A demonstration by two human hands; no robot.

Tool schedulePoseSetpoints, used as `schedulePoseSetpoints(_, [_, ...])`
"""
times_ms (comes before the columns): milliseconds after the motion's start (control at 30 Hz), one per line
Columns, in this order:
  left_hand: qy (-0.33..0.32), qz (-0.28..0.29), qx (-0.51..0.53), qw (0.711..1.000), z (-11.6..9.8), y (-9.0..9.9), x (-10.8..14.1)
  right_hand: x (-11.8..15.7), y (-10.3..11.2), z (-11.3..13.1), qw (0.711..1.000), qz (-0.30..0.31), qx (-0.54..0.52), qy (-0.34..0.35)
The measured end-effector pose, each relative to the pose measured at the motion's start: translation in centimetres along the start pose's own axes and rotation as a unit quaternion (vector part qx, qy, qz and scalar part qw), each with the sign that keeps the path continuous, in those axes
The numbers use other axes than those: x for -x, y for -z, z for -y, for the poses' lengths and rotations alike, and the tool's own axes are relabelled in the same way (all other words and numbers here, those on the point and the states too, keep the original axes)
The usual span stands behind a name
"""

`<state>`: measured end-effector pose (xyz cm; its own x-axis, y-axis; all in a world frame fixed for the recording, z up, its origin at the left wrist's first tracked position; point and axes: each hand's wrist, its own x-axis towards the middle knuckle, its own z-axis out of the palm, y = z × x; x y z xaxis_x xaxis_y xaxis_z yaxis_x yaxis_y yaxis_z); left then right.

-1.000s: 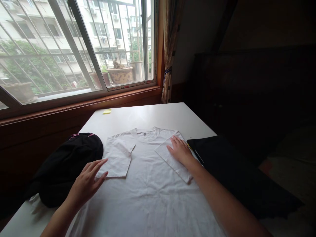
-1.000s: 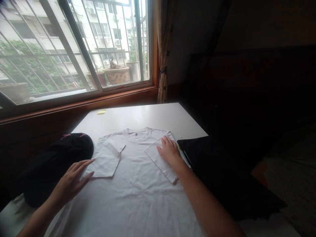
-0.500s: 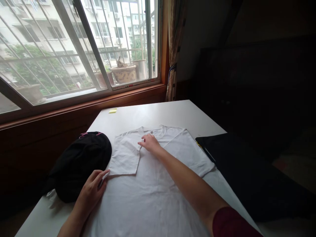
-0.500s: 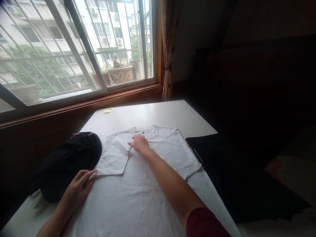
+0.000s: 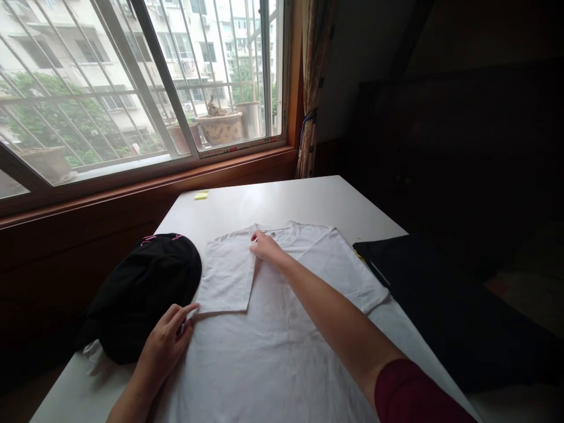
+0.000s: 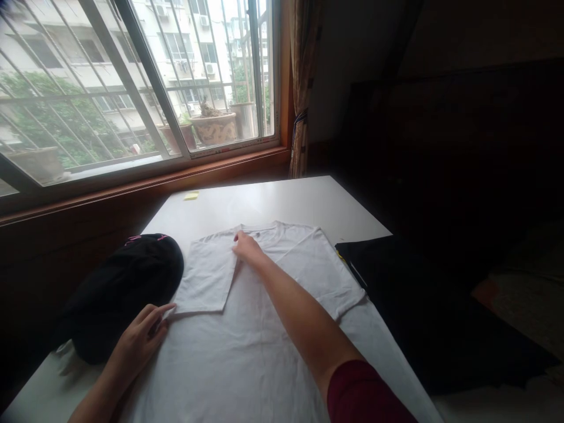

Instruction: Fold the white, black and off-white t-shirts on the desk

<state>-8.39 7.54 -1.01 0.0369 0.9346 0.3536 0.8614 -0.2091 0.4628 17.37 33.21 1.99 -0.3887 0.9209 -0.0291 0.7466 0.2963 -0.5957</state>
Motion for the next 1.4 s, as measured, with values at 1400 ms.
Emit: schedulePoseSetpoints(1400, [-0.113,0.044,-0.152,0.981,-0.3,0.2,0.2,2.1,-9.8,6.7,0.93,0.07,0.128,0.338])
